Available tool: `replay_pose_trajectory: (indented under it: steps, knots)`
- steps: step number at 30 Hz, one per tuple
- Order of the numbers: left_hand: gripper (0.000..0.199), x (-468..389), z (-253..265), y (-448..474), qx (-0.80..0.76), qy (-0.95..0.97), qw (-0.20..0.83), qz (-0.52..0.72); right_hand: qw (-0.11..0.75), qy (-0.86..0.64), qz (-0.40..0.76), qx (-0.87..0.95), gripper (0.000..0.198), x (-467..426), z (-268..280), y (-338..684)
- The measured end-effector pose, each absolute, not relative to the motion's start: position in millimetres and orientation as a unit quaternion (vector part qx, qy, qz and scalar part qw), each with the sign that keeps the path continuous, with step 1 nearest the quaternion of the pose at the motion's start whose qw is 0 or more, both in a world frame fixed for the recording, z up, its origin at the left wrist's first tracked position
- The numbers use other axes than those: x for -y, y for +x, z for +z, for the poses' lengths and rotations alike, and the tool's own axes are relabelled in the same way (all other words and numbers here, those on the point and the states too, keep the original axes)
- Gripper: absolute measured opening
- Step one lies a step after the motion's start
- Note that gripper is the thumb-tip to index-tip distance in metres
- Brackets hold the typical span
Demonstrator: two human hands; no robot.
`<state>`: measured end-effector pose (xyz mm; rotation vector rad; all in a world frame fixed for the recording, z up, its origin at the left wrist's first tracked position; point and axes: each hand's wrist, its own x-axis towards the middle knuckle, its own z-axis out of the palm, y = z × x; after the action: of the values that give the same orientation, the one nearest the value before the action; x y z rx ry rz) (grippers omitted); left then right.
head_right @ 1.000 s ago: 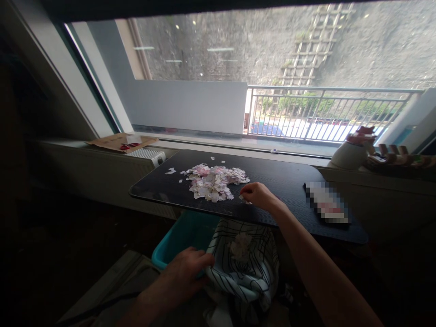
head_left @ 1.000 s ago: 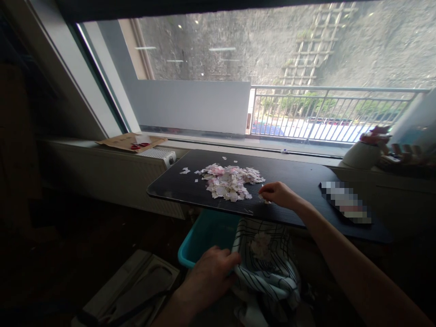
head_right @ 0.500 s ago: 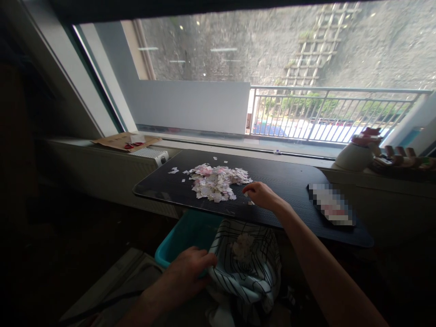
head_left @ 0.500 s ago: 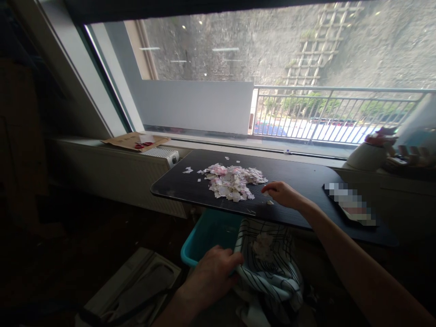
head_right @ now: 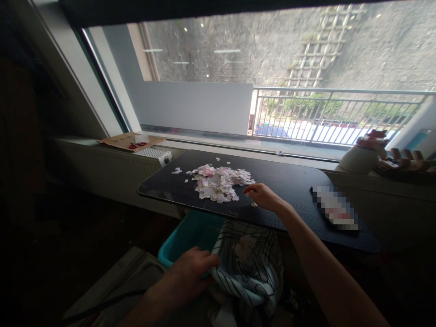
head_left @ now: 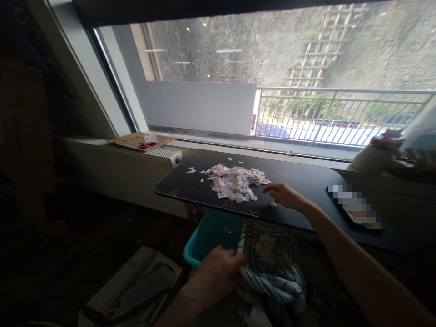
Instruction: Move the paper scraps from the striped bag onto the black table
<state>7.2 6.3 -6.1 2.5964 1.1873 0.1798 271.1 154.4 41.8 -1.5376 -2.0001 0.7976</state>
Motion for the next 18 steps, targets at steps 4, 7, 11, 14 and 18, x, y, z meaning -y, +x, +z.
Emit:
replay_pose_trajectory:
  steps: [4, 7, 11, 14, 18]
  knots:
    - [0.016, -6.1, -6.8, 7.3, -0.410, 0.899, 0.142, 0.064, 0.267, -0.560, 0.306, 0.722, 0.029, -151.0, 47.1, 266.4]
    - [0.016, -5.9, -6.2, 7.6, -0.410, 0.899, 0.142, 0.061, 0.280, -0.565, 0.314, 0.710, 0.026, -148.1, 50.6, 263.5]
    - [0.015, -5.6, -5.9, 8.0, -0.413, 0.898, 0.142, 0.053, 0.293, -0.563, 0.325, 0.701, 0.026, -145.4, 51.1, 263.3]
    - [0.014, -5.3, -5.9, 8.2, -0.414, 0.897, 0.145, 0.055, 0.302, -0.561, 0.322, 0.700, 0.028, -144.6, 49.4, 265.1]
    - [0.014, -5.0, -5.2, 8.6, -0.414, 0.898, 0.140, 0.055, 0.308, -0.557, 0.310, 0.706, 0.029, -144.7, 47.6, 266.6]
